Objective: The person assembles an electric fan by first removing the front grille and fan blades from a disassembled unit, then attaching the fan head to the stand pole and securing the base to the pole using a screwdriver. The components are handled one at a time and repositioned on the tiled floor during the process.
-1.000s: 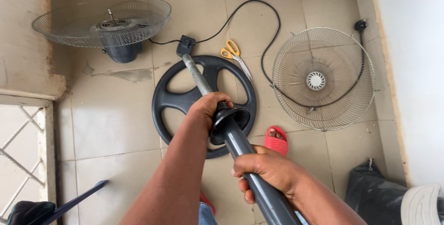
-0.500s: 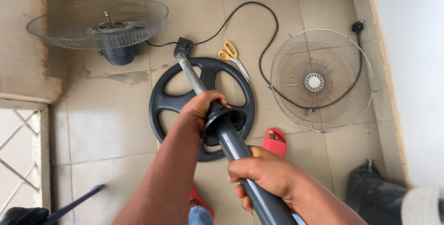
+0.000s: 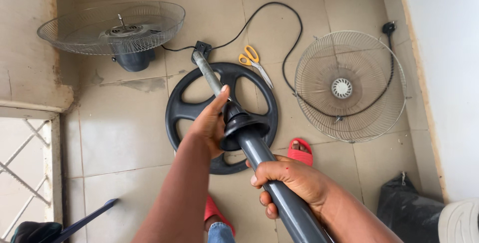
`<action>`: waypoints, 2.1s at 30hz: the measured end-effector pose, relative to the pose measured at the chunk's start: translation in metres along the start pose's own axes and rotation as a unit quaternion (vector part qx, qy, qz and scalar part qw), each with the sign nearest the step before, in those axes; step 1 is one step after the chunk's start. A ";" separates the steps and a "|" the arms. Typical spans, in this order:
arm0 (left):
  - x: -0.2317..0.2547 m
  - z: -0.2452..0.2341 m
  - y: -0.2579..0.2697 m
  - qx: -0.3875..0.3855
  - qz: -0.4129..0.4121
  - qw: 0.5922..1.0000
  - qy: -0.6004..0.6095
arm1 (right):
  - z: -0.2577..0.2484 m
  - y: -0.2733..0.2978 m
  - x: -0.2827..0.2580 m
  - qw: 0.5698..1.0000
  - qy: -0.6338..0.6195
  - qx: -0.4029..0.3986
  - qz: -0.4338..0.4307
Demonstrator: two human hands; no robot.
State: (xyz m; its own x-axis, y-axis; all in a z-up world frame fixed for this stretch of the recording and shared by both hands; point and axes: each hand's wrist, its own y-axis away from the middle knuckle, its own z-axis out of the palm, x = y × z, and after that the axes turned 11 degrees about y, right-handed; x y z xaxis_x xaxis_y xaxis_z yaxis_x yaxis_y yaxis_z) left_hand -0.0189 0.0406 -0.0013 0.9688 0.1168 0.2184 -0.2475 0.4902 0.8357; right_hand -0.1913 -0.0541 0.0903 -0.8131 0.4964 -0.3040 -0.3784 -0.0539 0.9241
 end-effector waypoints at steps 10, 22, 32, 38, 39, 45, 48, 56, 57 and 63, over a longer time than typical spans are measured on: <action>-0.033 -0.030 0.033 0.169 0.239 0.951 -0.102 | -0.018 -0.039 -0.023 0.999 -0.027 0.001 -0.029; -0.025 0.031 0.101 0.057 0.064 0.977 -0.193 | 0.015 -0.038 -0.049 0.973 0.204 0.040 -0.104; -0.003 -0.014 0.130 -0.019 0.034 0.995 -0.088 | 0.088 0.001 -0.065 0.938 0.305 0.123 -0.114; 0.034 -0.044 0.169 -0.192 0.067 0.979 0.014 | 0.146 0.031 -0.083 0.939 0.251 0.080 -0.222; 0.043 -0.049 0.182 -0.208 0.072 0.975 0.011 | 0.157 0.037 -0.086 0.936 0.251 0.074 -0.236; 0.098 -0.071 0.270 -0.247 0.092 0.962 -0.065 | 0.224 0.082 -0.103 0.894 0.286 0.079 -0.337; 0.112 -0.073 0.305 -0.156 0.166 0.967 -0.112 | 0.252 0.111 -0.113 0.848 0.358 0.111 -0.375; 0.099 -0.080 0.377 -0.137 0.281 0.949 -0.028 | 0.289 0.186 -0.115 0.757 0.455 0.059 -0.465; 0.093 -0.082 0.386 -0.179 0.276 0.944 -0.002 | 0.291 0.191 -0.112 0.743 0.465 0.044 -0.479; 0.066 -0.093 0.437 -0.057 0.341 0.937 0.044 | 0.300 0.226 -0.108 0.685 0.464 0.060 -0.558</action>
State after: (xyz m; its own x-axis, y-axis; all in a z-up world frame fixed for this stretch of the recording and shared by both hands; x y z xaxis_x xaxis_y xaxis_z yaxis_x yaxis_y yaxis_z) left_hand -0.0626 0.3430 0.3317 0.5832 0.5052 0.6361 -0.8123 0.3643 0.4554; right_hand -0.0556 0.1402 0.4015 0.0018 -0.5984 -0.8012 -0.9999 0.0095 -0.0093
